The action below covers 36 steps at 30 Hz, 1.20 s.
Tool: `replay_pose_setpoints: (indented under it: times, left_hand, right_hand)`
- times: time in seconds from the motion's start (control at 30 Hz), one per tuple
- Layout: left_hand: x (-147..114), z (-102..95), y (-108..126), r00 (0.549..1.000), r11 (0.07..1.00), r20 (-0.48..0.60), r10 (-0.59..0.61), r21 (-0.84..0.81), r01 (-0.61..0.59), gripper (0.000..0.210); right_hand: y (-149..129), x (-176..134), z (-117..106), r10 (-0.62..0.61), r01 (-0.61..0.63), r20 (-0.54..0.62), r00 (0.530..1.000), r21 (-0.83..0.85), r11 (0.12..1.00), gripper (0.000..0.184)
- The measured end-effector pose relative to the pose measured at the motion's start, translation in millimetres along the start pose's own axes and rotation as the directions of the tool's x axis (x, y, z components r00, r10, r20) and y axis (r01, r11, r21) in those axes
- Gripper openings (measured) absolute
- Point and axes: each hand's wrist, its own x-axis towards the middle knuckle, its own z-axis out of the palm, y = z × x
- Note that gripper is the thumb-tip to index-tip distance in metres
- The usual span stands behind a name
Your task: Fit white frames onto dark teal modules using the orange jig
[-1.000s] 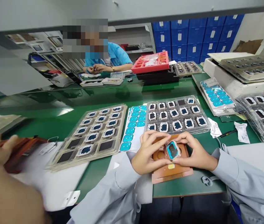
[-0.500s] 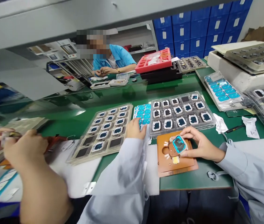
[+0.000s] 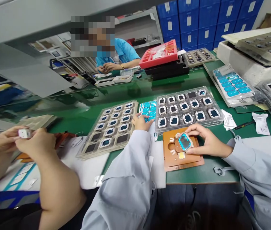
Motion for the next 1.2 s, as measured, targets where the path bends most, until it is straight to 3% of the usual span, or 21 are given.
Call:
replay_pose_setpoints:
  times: [0.13, 0.33, 0.5, 0.6, 0.67, 0.73, 0.77, 0.87, 0.9, 0.97, 1.1, 1.2]
  left_hand:
    - [-1.8, -5.7, 3.4, 1.000, 1.000, 0.013, -0.023, -0.013, 0.023, 0.027]
    - [-16.6, -14.3, 15.7, 0.998, 1.000, -0.056, 0.017, -0.008, -0.018, 0.023]
    - [-23.4, -22.6, 24.5, 0.979, 0.981, -0.083, 0.186, -0.045, -0.190, 0.020]
    - [-26.4, -33.4, 31.4, 0.933, 0.933, -0.155, 0.326, -0.105, -0.344, 0.026]
    - [-34.5, -43.2, 38.3, 0.884, 0.884, -0.210, 0.417, -0.133, -0.448, 0.018]
    - [-48.2, -53.2, 46.4, 0.782, 0.769, -0.244, 0.574, -0.167, -0.617, 0.008]
    - [-56.2, -57.5, 50.6, 0.686, 0.660, -0.267, 0.677, -0.192, -0.726, 0.004]
    - [-78.2, -64.9, 62.0, 0.304, 0.213, -0.372, 0.877, -0.267, -0.940, 0.014]
    - [-83.6, -65.3, 65.0, 0.230, 0.121, -0.383, 0.895, -0.287, -0.950, 0.018]
    - [-90.9, -63.6, 69.9, 0.179, 0.060, -0.343, 0.922, -0.331, -0.942, 0.021]
    - [-97.4, -57.6, 73.8, 0.121, 0.020, -0.238, 0.964, -0.385, -0.923, 0.020]
    - [-100.6, -56.0, 73.2, 0.151, 0.047, -0.210, 0.966, -0.431, -0.901, 0.026]
  right_hand:
    - [-0.3, 0.1, -0.6, 0.004, -0.004, 0.003, 1.000, -0.003, 1.000, 0.051]
    - [-0.8, -0.4, -0.3, -0.036, 0.036, 0.001, 0.999, 0.009, 0.999, 0.050]
    - [-5.3, 0.1, -0.3, 0.018, -0.018, -0.005, 1.000, 0.021, 1.000, 0.050]
    - [-6.1, 0.1, -1.0, 0.053, -0.052, -0.015, 0.998, 0.065, 0.997, 0.051]
    - [-6.0, 0.2, -1.1, 0.082, -0.079, -0.021, 0.996, 0.122, 0.989, 0.052]
    - [-5.9, 0.8, -0.9, 0.109, -0.099, -0.035, 0.993, 0.209, 0.973, 0.053]
    - [-6.0, 1.4, -0.7, 0.117, -0.101, -0.046, 0.992, 0.262, 0.960, 0.054]
    - [-6.6, 4.0, -0.1, 0.147, -0.103, -0.088, 0.985, 0.382, 0.918, 0.057]
    - [-6.8, 5.0, 0.0, 0.162, -0.109, -0.105, 0.981, 0.398, 0.911, 0.058]
    - [-7.1, 6.5, 0.1, 0.191, -0.124, -0.135, 0.972, 0.396, 0.910, 0.060]
    - [-7.2, 7.1, -0.1, 0.202, -0.136, -0.138, 0.970, 0.380, 0.915, 0.061]
    - [-7.5, 6.1, -0.2, 0.199, -0.135, -0.124, 0.972, 0.398, 0.907, 0.061]
